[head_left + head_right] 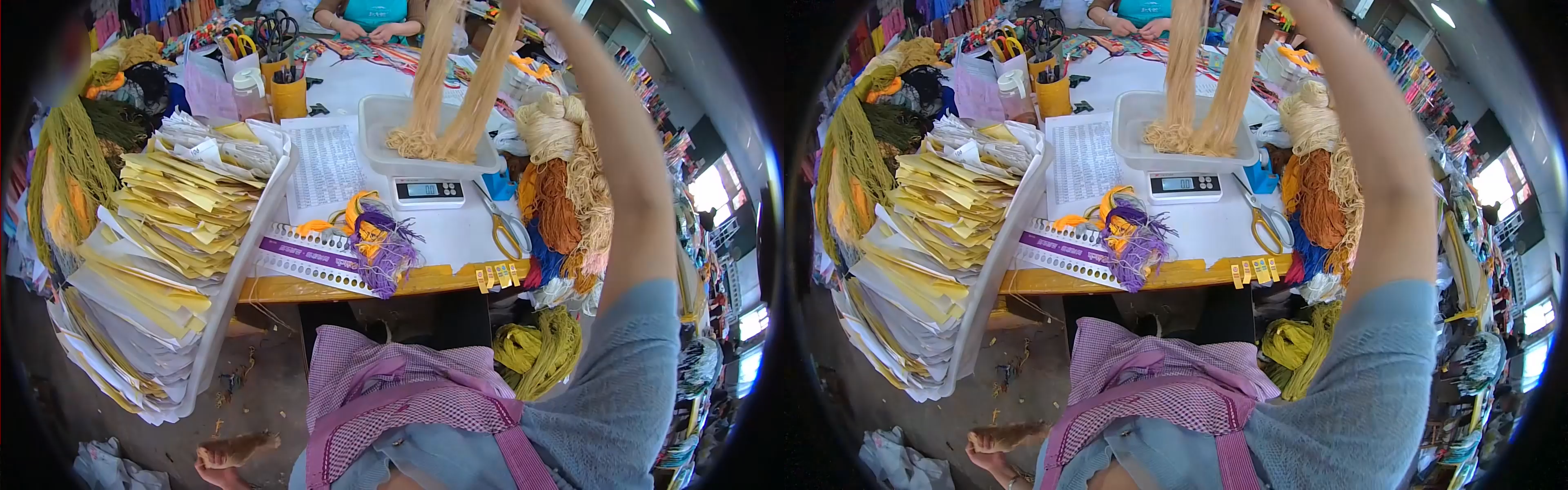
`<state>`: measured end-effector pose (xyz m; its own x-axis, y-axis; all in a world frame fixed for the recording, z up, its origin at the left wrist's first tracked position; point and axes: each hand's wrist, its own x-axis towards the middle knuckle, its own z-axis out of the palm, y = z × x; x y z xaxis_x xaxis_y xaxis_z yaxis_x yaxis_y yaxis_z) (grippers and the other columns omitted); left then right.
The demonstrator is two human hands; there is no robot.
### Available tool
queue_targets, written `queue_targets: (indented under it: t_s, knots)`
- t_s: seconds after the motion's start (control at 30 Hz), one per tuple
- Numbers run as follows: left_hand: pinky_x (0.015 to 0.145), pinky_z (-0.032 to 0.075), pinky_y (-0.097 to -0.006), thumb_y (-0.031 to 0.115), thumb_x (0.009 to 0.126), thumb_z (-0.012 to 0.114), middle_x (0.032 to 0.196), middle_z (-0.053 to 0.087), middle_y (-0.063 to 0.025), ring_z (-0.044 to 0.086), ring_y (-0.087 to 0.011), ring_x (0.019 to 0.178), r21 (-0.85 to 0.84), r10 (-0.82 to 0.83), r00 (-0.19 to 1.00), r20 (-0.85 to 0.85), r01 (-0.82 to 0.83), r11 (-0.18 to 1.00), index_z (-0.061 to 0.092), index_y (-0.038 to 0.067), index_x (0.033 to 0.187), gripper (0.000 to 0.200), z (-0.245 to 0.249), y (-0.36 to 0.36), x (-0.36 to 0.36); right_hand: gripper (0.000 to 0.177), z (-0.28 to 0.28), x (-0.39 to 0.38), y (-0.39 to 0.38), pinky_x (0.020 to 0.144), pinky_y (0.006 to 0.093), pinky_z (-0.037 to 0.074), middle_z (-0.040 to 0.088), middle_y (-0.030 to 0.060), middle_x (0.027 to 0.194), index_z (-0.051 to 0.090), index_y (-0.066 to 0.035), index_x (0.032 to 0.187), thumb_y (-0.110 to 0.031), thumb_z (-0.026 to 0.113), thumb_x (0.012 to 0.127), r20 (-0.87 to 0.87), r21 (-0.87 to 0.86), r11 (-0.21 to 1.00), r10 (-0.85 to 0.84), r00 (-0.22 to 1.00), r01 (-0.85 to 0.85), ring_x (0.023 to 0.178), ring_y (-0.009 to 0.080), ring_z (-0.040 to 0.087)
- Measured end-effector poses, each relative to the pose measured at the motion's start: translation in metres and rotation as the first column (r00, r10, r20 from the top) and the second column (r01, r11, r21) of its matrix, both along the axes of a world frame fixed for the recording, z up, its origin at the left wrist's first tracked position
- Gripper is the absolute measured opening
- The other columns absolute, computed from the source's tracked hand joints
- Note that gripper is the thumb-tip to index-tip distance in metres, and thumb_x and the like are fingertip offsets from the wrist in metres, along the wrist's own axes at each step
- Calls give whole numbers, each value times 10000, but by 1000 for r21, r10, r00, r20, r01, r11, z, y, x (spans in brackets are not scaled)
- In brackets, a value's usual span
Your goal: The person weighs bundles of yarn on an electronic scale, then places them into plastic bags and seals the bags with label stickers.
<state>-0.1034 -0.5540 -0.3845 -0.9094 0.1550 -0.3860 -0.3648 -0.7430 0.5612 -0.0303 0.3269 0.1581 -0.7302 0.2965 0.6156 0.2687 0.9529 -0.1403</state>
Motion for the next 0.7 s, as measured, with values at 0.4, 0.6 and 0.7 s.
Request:
queue_targets:
  t_s: [0.4, 0.6, 0.7]
  knots:
    - [508, 340, -313, 304, 839, 441, 569, 366, -40, 339, -155, 514, 28, -311, 948, -67, 313, 949, 565, -11, 945, 355, 102, 138, 19, 602, -259, 106, -139, 822, 440, 430, 572, 209, 1048, 391, -15, 1261, -147, 681, 751, 133, 151, 987, -71, 989, 51, 997, 379, 557]
    - [1125, 289, -485, 206, 742, 581, 1317, 508, -169, 493, -293, 1234, 79, -477, 808, -344, 532, 843, 603, -17, 1120, 439, 194, 255, 57, 408, -271, 125, -253, 837, 339, 484, 581, 107, 992, 541, -32, 1115, -136, 746, 778, -95, -460, 840, 275, 957, -287, 934, 239, 594]
    - [1135, 260, -512, 296, 794, 600, 1353, 480, -202, 483, -329, 1243, -389, -610, 507, -609, 479, 787, 601, -19, 1162, 485, 264, 331, 80, 457, -284, 113, -311, 814, 320, 512, 594, 107, 1073, 596, -25, 1094, -193, 819, 731, -340, -792, 206, 634, 694, -575, 951, 193, 617]
